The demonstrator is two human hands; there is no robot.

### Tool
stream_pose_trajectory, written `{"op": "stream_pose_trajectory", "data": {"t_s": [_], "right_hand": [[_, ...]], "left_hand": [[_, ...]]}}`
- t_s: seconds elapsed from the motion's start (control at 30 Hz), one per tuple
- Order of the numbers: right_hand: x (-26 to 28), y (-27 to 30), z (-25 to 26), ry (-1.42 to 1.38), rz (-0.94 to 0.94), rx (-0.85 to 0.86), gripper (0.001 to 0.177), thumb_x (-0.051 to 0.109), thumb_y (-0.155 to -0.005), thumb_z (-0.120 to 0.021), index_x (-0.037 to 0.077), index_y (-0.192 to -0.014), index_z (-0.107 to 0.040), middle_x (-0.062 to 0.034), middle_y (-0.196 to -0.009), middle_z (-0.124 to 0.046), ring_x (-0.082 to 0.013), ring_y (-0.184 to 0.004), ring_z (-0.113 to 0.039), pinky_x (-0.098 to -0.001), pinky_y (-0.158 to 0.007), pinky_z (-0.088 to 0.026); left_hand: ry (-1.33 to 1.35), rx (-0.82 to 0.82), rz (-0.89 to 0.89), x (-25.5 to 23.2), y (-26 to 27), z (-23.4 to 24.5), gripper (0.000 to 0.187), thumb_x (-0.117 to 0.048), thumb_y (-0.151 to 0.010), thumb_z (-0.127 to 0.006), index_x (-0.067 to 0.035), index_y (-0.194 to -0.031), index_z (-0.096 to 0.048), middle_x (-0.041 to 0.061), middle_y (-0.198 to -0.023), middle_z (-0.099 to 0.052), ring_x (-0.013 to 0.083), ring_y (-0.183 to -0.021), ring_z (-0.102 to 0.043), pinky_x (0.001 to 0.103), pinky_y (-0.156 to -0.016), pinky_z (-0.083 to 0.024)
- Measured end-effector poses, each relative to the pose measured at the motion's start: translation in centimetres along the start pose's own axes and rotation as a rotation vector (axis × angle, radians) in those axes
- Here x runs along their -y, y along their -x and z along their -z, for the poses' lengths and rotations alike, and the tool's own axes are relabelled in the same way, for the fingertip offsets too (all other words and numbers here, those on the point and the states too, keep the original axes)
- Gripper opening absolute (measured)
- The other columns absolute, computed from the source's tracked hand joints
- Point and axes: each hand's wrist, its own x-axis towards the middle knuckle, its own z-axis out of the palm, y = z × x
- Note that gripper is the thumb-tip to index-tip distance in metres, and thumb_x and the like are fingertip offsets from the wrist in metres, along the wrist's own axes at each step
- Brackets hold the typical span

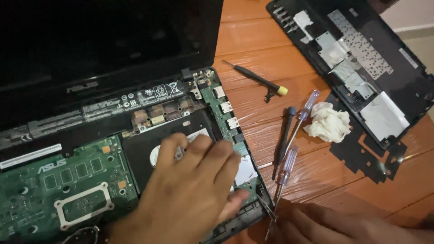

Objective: Disassembling internal components of a laptop using a screwdriver and tweezers, and cleaning parts with a cloth.

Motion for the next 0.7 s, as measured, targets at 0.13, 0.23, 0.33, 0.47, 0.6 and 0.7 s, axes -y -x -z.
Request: {"op": "stream_pose_trajectory", "data": {"t_s": [0.13, 0.23, 0.33, 0.47, 0.6, 0.7], "right_hand": [[0.1, 0.6, -0.4, 0.105, 0.041, 0.044, 0.043, 0.013, -0.094, -0.054, 0.002, -0.135, -0.058, -0.0171, -0.133, -0.062, -0.0280, -0.113, -0.066, -0.0343, -0.091, -0.058], [0.4, 0.9, -1.0, 0.081, 0.005, 0.028, 0.047, 0.015, -0.096, -0.051, 0.004, -0.141, -0.055, -0.0175, -0.137, -0.061, -0.0280, -0.114, -0.066, -0.0347, -0.090, -0.059], [0.5, 1.1, -1.1, 0.096, 0.001, 0.024, 0.050, 0.015, -0.094, -0.052, 0.003, -0.143, -0.054, -0.0178, -0.139, -0.060, -0.0279, -0.113, -0.066, -0.0327, -0.089, -0.059], [0.6, 0.6, -0.8, 0.121, -0.041, -0.016, 0.048, 0.019, -0.094, -0.056, 0.005, -0.140, -0.057, -0.0153, -0.137, -0.061, -0.0250, -0.106, -0.069, -0.0285, -0.085, -0.060], [0.6, 1.4, -1.4, 0.117, 0.027, 0.059, 0.048, 0.013, -0.092, -0.054, 0.000, -0.138, -0.055, -0.0194, -0.138, -0.059, -0.0294, -0.110, -0.066, -0.0336, -0.089, -0.059], [1.3, 1.5, -2.0, 0.060, 0.054, 0.101, 0.047, 0.013, -0.095, -0.048, 0.004, -0.141, -0.054, -0.0204, -0.144, -0.057, -0.0296, -0.129, -0.057, -0.0424, -0.097, -0.054]], "left_hand": [[0.163, 0.001, 0.016, 0.3, -0.5, 0.1, 0.041, -0.034, -0.083, -0.079, -0.003, -0.108, -0.070, 0.011, -0.108, -0.062, 0.0259, -0.096, -0.052, 0.049, -0.089, -0.034], [0.291, 0.123, 0.075, 0.9, -0.7, 0.5, 0.035, -0.031, -0.085, -0.075, -0.006, -0.109, -0.071, 0.007, -0.102, -0.063, 0.0230, -0.092, -0.052, 0.048, -0.089, -0.032], [0.418, 0.179, 0.153, 1.4, -0.7, 0.9, 0.027, -0.027, -0.084, -0.073, -0.009, -0.105, -0.073, 0.004, -0.097, -0.063, 0.0207, -0.091, -0.053, 0.043, -0.090, -0.033], [0.582, 0.026, 0.166, 1.4, -1.3, 2.0, 0.010, -0.008, -0.081, -0.070, -0.016, -0.087, -0.070, -0.002, -0.083, -0.059, 0.0145, -0.080, -0.054, 0.036, -0.082, -0.035], [0.485, -0.022, 0.271, 4.5, -2.6, 4.3, 0.018, -0.014, -0.085, -0.070, -0.021, -0.100, -0.076, -0.006, -0.094, -0.069, 0.0144, -0.085, -0.057, 0.040, -0.090, -0.035], [0.413, -0.206, 0.146, 7.4, -2.5, 5.7, 0.016, 0.009, -0.088, -0.068, -0.003, -0.096, -0.074, 0.006, -0.087, -0.059, 0.0162, -0.072, -0.051, 0.029, -0.060, -0.036]]}}
